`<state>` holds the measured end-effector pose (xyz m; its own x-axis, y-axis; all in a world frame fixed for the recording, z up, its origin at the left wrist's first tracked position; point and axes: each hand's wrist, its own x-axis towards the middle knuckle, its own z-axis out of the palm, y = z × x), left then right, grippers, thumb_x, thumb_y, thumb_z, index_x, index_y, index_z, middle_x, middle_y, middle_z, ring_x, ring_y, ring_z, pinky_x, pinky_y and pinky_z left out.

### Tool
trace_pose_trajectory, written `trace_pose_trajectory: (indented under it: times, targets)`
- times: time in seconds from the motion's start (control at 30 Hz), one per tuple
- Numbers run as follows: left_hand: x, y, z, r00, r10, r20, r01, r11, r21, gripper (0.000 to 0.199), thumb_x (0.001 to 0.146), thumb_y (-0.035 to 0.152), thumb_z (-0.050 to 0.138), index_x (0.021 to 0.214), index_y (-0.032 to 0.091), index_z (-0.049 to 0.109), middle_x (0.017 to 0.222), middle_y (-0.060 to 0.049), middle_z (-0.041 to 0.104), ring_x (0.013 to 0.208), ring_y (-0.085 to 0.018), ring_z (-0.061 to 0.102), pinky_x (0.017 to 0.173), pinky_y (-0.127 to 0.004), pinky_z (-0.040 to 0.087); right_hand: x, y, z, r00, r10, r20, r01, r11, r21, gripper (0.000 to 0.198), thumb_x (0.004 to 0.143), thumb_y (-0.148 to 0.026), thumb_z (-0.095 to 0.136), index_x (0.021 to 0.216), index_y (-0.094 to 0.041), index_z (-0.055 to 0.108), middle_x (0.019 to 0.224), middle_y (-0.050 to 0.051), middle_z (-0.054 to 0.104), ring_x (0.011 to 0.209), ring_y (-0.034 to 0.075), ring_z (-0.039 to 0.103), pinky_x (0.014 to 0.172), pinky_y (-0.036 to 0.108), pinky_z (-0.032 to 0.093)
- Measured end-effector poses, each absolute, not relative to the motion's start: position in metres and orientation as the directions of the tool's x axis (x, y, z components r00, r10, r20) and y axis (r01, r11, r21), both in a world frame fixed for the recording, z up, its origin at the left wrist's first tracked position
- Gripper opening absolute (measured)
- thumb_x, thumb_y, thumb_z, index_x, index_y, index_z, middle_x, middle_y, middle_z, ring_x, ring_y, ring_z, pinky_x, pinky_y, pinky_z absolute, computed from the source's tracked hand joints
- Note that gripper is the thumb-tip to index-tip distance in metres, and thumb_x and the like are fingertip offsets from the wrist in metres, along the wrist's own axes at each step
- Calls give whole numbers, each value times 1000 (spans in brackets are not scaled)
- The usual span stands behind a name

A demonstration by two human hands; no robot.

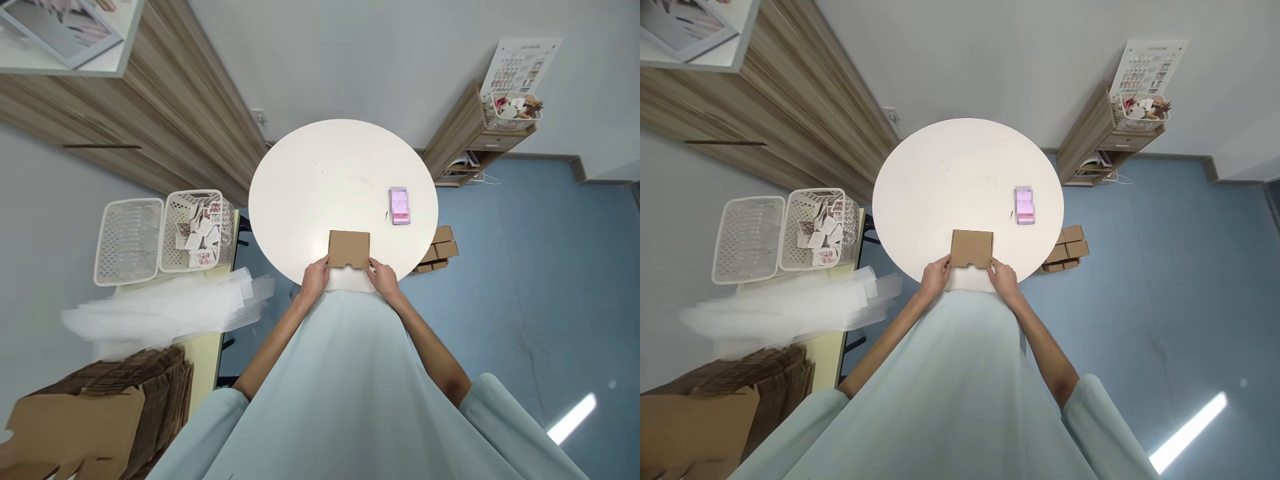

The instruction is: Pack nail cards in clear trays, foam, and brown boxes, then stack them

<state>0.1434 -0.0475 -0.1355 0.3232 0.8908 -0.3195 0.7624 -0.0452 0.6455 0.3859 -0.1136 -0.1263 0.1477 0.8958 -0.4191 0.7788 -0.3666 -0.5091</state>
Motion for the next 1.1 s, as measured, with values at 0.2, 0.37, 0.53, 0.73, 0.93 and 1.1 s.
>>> trace_pose_trajectory:
  times: [0.2,0.37,0.53,0.73,0.93,1.1]
  targets:
    - [150,-46,-135,224,898,-378,715,111,690,46,89,15,57,129,28,75,112,-5,82,108,-29,76,96,-35,55,388,-114,-134,186,886,-424,726,-415,-548,46,99,-28,62,145,-30,63,130,7,78,105,33,77,93,42,57]
    - [156,-50,-137,177,897,-406,629,214,747,38,90,15,57,122,24,75,120,-6,81,116,-25,75,101,-33,55,388,-114,-138,209,889,-408,686,-431,-587,39,101,-32,61,139,-27,68,125,9,79,111,33,77,96,44,58]
    - [157,-47,-147,160,900,-405,670,202,715,32,96,18,53,122,23,72,122,-8,80,122,-25,73,105,-35,53,390,-113,-148,239,887,-396,607,-455,-652,35,100,-20,55,129,-28,73,124,5,80,118,27,75,101,40,57]
    - [155,-41,-158,186,891,-414,725,161,670,31,97,17,53,123,21,70,119,-12,80,122,-28,73,104,-38,54,396,-107,-165,259,876,-406,575,-478,-664,37,95,-19,60,129,-25,72,125,5,79,102,23,77,99,39,58]
    - [155,-41,-163,161,897,-412,590,247,769,45,91,12,59,135,20,65,137,-12,74,129,-24,70,112,-39,53,400,-107,-174,253,898,-359,544,-439,-715,47,91,-28,66,137,-16,69,130,13,73,99,22,73,97,39,59]
    - [157,-42,-143,116,904,-412,537,292,791,46,95,20,66,140,18,64,136,-13,75,127,-25,71,115,-41,53,398,-106,-156,246,915,-321,459,-402,-793,45,93,-36,63,134,-22,73,143,12,69,124,27,69,105,43,58]
